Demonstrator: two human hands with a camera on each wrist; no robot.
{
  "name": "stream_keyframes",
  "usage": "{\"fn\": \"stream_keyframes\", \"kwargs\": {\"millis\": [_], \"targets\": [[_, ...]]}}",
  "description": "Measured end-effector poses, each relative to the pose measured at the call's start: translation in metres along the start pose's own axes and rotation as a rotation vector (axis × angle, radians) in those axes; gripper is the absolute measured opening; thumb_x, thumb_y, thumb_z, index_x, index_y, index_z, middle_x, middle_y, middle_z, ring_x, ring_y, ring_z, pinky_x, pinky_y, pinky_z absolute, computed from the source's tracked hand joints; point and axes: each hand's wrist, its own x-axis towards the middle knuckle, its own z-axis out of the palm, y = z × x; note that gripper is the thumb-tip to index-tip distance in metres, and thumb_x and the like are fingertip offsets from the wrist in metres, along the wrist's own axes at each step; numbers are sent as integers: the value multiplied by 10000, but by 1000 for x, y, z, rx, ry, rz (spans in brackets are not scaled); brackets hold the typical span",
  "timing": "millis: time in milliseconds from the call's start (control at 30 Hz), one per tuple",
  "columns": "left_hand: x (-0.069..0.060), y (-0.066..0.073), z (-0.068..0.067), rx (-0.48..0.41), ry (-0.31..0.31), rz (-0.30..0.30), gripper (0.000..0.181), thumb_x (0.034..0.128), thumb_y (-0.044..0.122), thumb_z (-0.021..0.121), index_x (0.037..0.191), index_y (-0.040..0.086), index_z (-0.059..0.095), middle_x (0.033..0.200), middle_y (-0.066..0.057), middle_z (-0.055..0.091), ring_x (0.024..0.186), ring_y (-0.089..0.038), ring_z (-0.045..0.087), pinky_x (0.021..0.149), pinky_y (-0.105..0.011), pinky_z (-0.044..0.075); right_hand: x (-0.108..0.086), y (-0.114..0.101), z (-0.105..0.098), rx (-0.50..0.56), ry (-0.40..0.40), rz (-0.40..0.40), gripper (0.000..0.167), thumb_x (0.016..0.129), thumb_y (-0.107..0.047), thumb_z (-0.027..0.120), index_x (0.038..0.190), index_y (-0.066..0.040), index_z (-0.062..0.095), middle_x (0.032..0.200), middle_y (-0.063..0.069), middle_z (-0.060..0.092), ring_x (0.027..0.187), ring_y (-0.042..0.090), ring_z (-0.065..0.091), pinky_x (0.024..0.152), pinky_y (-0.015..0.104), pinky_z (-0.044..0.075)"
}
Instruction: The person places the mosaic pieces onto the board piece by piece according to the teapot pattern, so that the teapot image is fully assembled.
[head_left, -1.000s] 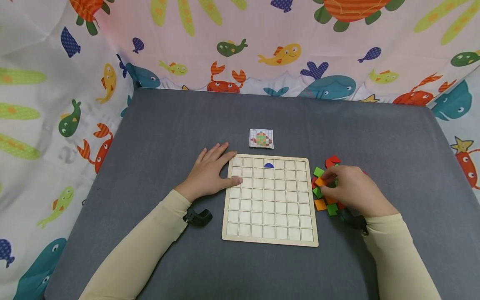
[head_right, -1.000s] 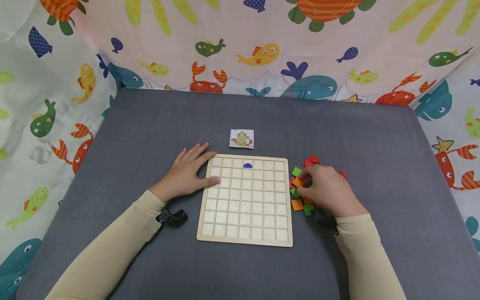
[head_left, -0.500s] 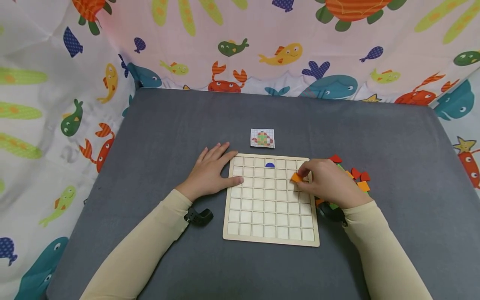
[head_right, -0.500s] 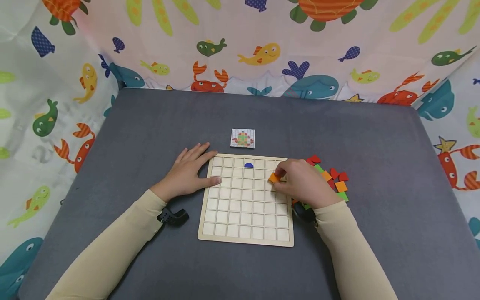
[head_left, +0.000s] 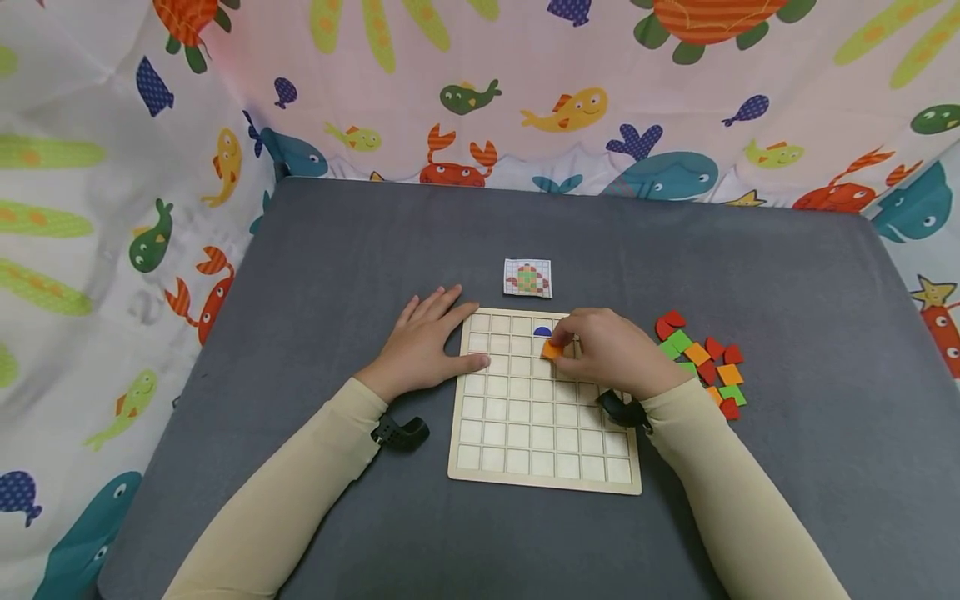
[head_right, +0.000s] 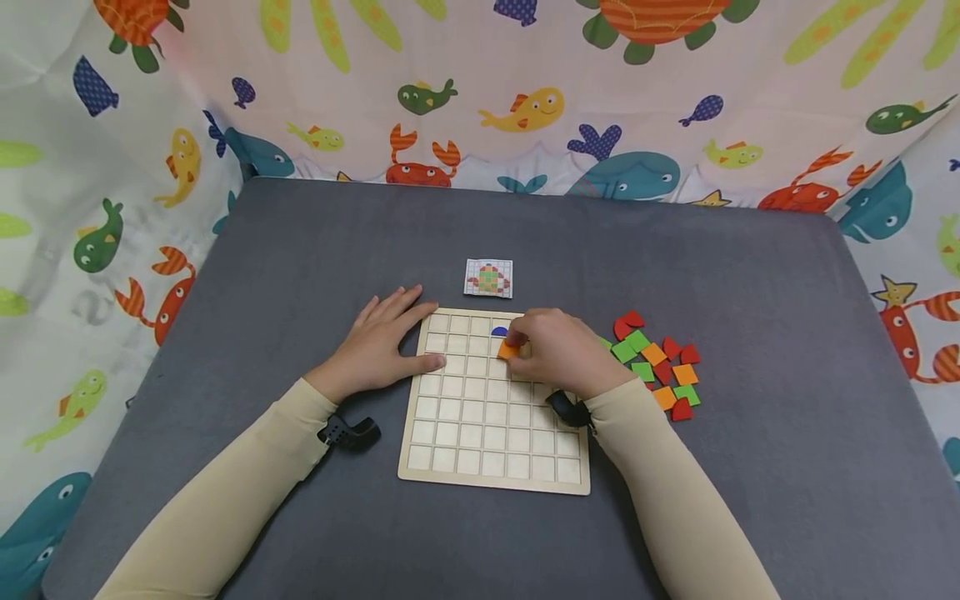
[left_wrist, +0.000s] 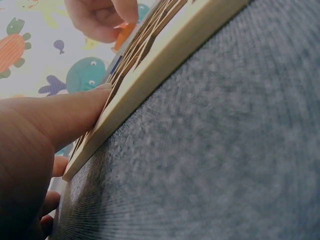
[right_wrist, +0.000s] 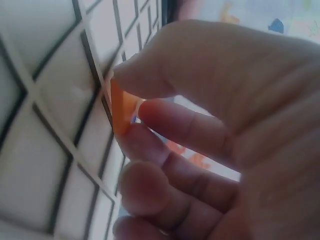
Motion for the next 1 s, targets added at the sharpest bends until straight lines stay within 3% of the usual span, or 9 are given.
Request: {"fn": "stream_keyframes", "kwargs": {"millis": [167,533,1000], "targets": [[1,1,1,0,-7,-4,897,929,725,633,1648,250,384,1762,-30,172,1637,-252,86,1310,-518,-27,2,-1,5,15,-23,-28,174,883,-206,846,1042,-139,825,1014,-27,732,859,164,623,748,333,551],[0,2,0,-5,-6,-3,903,929,731,627,1650,245,382,1763,-26,168,1637,-248,85,1311,-509,-32,2,3,8,-32,41,-167,203,909,-126,842,1112,-126,841,1075,-15,719,885,149,671,744,321,591],[0,1,0,1,-4,-9,894,930,708,646,1647,239,389,1762,-30,174,1637,-249,88,1310,-515,-32,1,2,9,-53,48,-143,173,931,-120,819,1103,-128,835,1084,-9,724,935,169,693,808,377,612]]}}
